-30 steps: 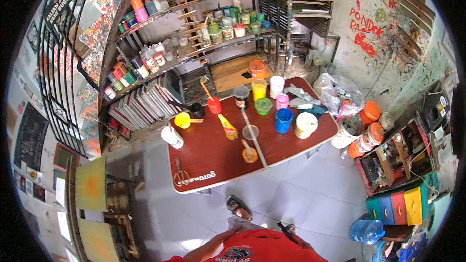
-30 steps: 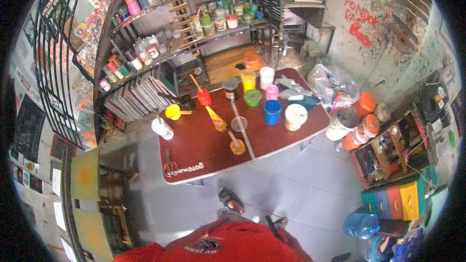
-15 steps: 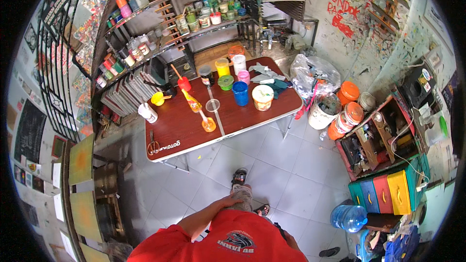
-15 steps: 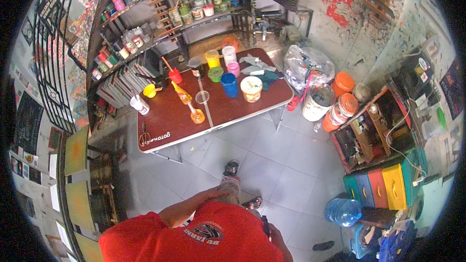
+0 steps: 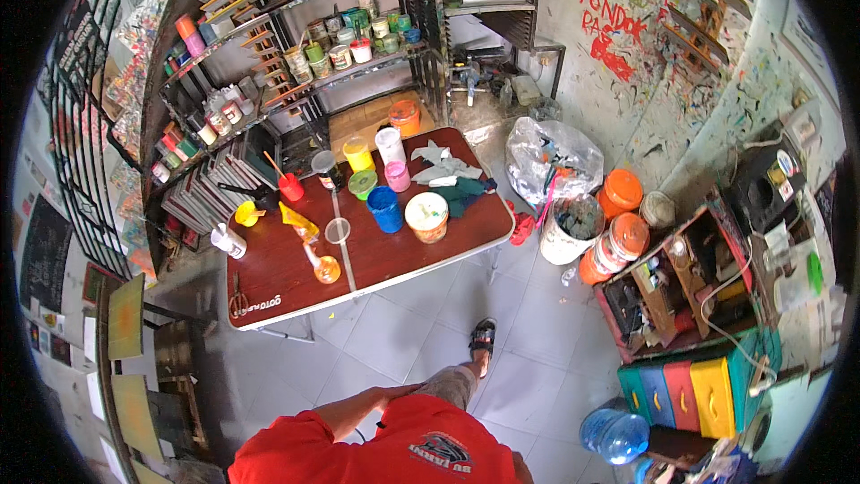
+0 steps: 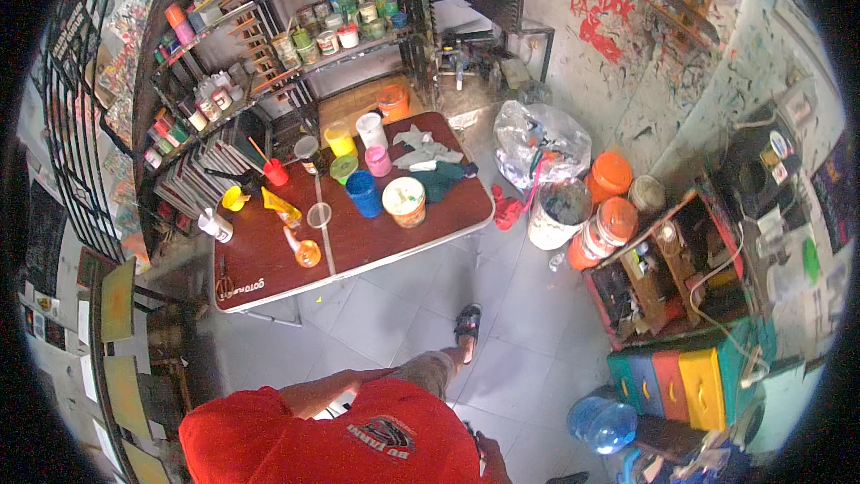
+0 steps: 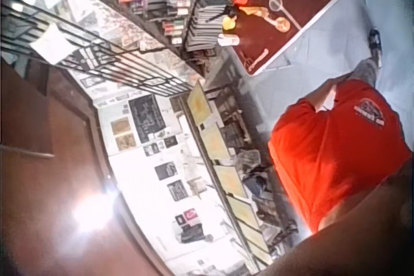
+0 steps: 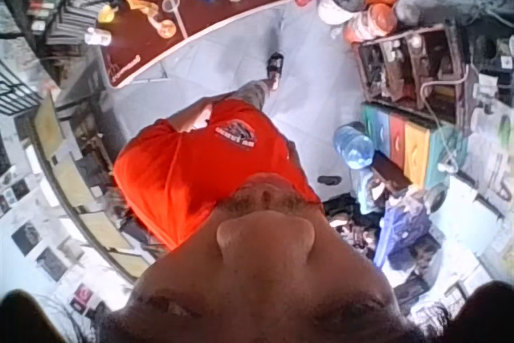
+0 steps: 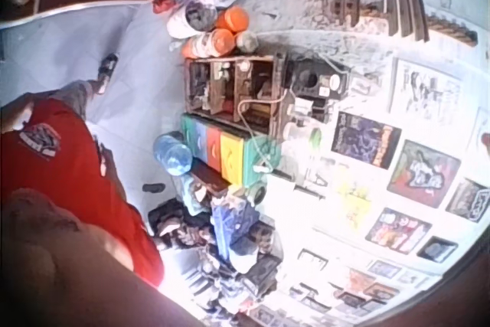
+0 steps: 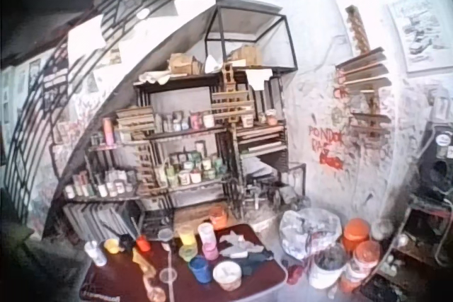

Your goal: The person mixes white ink in a plastic cup using a metal spatula, scraping the sides and stirring the contents before adding a small amount of green ink and stirring again.

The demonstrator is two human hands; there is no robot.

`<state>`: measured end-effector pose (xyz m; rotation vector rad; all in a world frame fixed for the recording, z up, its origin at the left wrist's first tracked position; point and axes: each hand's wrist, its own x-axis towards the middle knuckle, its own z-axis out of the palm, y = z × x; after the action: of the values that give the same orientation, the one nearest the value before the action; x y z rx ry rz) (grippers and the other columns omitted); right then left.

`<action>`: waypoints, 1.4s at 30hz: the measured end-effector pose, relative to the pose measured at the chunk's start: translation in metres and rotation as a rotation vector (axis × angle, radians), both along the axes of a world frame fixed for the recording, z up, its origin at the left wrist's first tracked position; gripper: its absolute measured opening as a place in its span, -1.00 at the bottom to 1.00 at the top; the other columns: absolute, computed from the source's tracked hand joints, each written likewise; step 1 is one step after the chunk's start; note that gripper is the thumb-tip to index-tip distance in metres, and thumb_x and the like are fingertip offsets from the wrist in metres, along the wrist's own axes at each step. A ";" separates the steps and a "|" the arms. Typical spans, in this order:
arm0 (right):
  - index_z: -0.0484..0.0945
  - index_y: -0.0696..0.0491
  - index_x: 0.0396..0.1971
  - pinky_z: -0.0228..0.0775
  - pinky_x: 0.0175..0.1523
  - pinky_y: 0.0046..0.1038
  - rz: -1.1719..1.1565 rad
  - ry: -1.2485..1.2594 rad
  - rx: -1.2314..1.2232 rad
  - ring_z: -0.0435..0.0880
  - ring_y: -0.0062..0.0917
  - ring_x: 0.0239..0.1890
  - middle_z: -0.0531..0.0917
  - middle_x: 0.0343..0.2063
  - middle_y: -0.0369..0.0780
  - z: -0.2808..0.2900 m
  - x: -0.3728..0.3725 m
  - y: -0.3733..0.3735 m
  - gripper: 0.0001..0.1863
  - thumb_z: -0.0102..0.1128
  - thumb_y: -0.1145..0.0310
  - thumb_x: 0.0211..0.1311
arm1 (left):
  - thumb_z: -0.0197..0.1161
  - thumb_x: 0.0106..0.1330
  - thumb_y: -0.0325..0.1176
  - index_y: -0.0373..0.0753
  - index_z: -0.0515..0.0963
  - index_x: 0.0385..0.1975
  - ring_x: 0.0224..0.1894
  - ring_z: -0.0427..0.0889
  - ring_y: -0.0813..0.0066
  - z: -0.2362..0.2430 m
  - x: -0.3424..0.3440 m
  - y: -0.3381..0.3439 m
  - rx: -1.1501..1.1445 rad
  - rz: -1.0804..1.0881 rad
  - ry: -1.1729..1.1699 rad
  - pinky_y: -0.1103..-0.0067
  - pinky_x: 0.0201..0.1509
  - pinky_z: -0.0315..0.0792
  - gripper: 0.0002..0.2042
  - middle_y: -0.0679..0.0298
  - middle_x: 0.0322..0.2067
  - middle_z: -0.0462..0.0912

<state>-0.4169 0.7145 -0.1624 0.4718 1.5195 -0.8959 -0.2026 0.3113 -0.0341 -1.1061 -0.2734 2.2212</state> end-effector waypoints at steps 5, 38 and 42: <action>0.48 -0.08 -0.40 0.33 -0.39 -0.27 -0.006 0.020 0.069 0.50 -0.44 -0.49 0.48 -0.53 -0.30 0.016 -0.112 -0.038 -0.60 0.17 -0.14 0.24 | 0.12 0.34 0.13 -0.22 0.19 0.35 0.26 0.41 0.23 -0.007 -0.125 -0.041 -0.186 -0.111 0.206 0.20 0.27 0.31 -0.29 0.14 0.31 0.33; 0.44 -0.10 0.10 0.54 -0.30 -0.08 0.942 0.285 0.220 0.71 -0.16 -0.38 0.65 -0.31 -0.10 0.022 -0.794 -0.439 -0.57 0.06 0.00 0.34 | 0.18 0.31 0.08 -0.11 0.40 0.21 -0.02 0.65 0.07 -0.045 -0.432 0.059 -0.770 0.291 -0.697 -0.06 -0.01 0.48 -0.44 0.09 0.15 0.50; 0.53 0.02 -0.04 0.50 -0.29 -0.05 2.389 0.929 -0.391 0.72 -0.24 -0.40 0.70 -0.45 -0.08 -0.042 -0.815 -0.518 -0.57 0.14 0.02 0.27 | 0.13 0.29 0.17 -0.09 0.33 0.29 -0.02 0.64 0.06 -0.054 -0.451 0.017 -0.761 0.232 -0.727 -0.04 0.02 0.47 -0.35 0.13 0.11 0.52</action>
<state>-1.2314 0.1965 -0.2046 -1.9819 1.3562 0.7144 -0.6538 0.3279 -0.0878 -2.3894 0.1906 2.0590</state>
